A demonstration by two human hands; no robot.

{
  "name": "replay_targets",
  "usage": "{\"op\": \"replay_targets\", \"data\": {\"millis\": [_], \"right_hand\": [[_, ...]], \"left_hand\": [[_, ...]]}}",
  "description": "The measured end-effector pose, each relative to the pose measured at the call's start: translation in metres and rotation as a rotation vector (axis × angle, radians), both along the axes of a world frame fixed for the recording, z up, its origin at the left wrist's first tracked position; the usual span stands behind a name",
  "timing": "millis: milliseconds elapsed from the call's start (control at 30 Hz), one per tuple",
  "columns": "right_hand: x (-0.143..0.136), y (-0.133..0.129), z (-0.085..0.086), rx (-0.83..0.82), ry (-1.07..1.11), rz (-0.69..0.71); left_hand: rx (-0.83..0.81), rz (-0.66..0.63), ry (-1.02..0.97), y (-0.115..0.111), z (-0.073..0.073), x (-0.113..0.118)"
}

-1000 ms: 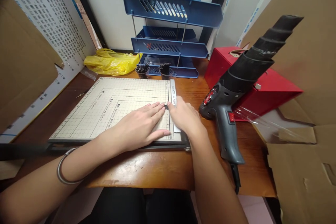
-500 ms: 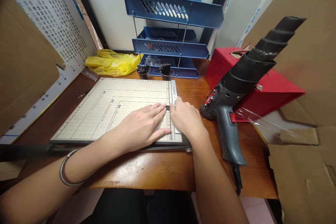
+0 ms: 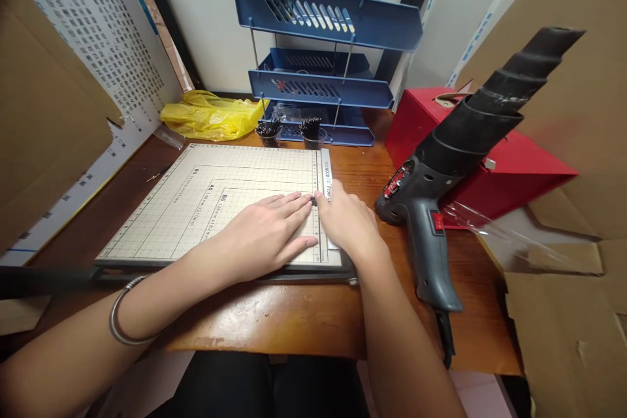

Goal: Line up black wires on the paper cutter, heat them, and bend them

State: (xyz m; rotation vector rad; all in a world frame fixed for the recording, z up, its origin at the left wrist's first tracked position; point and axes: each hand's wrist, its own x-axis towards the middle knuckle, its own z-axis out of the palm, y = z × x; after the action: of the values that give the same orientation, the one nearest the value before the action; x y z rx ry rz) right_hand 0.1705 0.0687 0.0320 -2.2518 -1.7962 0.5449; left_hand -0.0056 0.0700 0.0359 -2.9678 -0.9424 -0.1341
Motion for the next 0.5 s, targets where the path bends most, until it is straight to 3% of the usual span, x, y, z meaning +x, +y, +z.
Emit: {"op": "replay_targets", "data": {"millis": [267, 500], "right_hand": [[-0.0001, -0.0001, 0.0012, -0.021, -0.022, 0.007], [-0.0005, -0.0013, 0.0032, -0.032, -0.020, 0.012]], "left_hand": [[0.028, 0.057, -0.037, 0.0011, -0.0014, 0.0028], [-0.067, 0.004, -0.025, -0.0004, -0.0047, 0.0007]]}}
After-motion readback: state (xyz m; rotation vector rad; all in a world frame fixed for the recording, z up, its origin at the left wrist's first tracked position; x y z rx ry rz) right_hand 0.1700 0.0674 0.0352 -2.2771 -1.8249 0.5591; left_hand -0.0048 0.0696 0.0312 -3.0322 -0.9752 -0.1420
